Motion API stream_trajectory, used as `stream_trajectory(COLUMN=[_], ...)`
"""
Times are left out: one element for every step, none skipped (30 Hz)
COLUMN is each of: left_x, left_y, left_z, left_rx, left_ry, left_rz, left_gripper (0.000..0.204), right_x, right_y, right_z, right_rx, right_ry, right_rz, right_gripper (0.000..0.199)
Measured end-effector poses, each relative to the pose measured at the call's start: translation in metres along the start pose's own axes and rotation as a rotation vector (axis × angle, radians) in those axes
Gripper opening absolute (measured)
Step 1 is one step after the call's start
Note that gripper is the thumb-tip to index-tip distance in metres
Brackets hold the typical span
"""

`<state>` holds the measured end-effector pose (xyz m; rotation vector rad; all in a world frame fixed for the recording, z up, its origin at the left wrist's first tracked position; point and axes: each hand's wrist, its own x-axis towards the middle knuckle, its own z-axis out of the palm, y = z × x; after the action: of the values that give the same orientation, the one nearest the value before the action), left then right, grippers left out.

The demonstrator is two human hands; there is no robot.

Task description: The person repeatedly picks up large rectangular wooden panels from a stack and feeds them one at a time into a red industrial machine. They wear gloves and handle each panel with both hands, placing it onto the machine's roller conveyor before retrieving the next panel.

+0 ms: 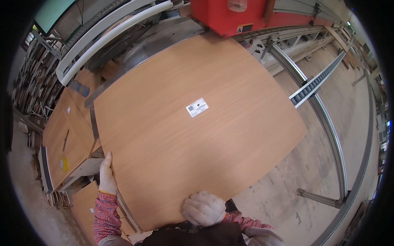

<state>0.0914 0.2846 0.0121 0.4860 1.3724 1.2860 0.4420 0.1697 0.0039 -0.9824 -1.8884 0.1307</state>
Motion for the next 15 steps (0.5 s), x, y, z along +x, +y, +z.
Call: stream_trajectory(left_x=[0.006, 0.009, 0.012, 0.017, 0.019, 0.017, 0.017, 0.017, 0.014, 0.017, 0.019, 0.021, 0.022, 0.025, 0.026], left_y=[-0.006, -0.011, -0.016, -0.02, -0.023, -0.023, -0.028, -0.029, -0.03, -0.035, -0.039, -0.042, -0.045, -0.047, -0.051], left_z=[0.003, 0.008, 0.016, 0.026, 0.035, 0.053, 0.069, 0.084, 0.094, 0.101, 0.111, 0.121, 0.13, 0.143, 0.153], left_rx=[-0.005, -0.016, -0.027, -0.038, -0.052, -0.032, -0.044, -0.053, -0.059, -0.063, -0.046, -0.026, -0.008, -0.008, -0.015], left_ry=[0.0, -0.001, -0.003, -0.004, -0.007, -0.008, -0.015, -0.022, -0.014, -0.047, -0.039, -0.026, -0.01, -0.022, -0.028], left_rz=[0.02, 0.039, 0.032, 0.025, 0.014, 0.036, 0.011, -0.005, -0.016, -0.001, 0.008, 0.019, 0.029, 0.012, -0.005], left_gripper=[0.046, 0.046, 0.046, 0.045, 0.045, 0.044, 0.044, 0.043, 0.043, 0.044, 0.043, 0.043, 0.042, 0.043, 0.043], right_x=[-0.001, -0.001, -0.002, -0.001, 0.001, 0.005, 0.007, 0.006, 0.005, 0.005, 0.006, 0.009, 0.01, 0.009, 0.008], right_y=[0.007, 0.015, 0.026, 0.035, 0.041, 0.049, 0.055, 0.063, 0.071, 0.081, 0.09, 0.097, 0.104, 0.112, 0.12], right_z=[-0.005, -0.009, -0.014, -0.02, -0.026, -0.037, -0.044, -0.048, -0.052, -0.059, -0.066, -0.073, -0.078, -0.083, -0.088], right_rx=[-0.005, -0.005, -0.005, -0.005, -0.006, -0.009, -0.012, -0.061, -0.072, -0.082, -0.1, -0.079, -0.074, -0.078, -0.076], right_ry=[0.009, 0.031, 0.052, 0.074, 0.047, 0.02, -0.008, 0.069, 0.096, 0.123, 0.146, 0.134, 0.156, 0.184, 0.206], right_rz=[-0.005, 0.001, 0.007, 0.015, 0.036, 0.056, 0.077, 0.069, 0.063, 0.057, 0.052, 0.063, 0.066, 0.076, 0.08], right_gripper=[0.018, 0.018, 0.018, 0.017, 0.017, 0.017, 0.017, 0.02, 0.021, 0.022, 0.023, 0.022, 0.021, 0.019, 0.018])
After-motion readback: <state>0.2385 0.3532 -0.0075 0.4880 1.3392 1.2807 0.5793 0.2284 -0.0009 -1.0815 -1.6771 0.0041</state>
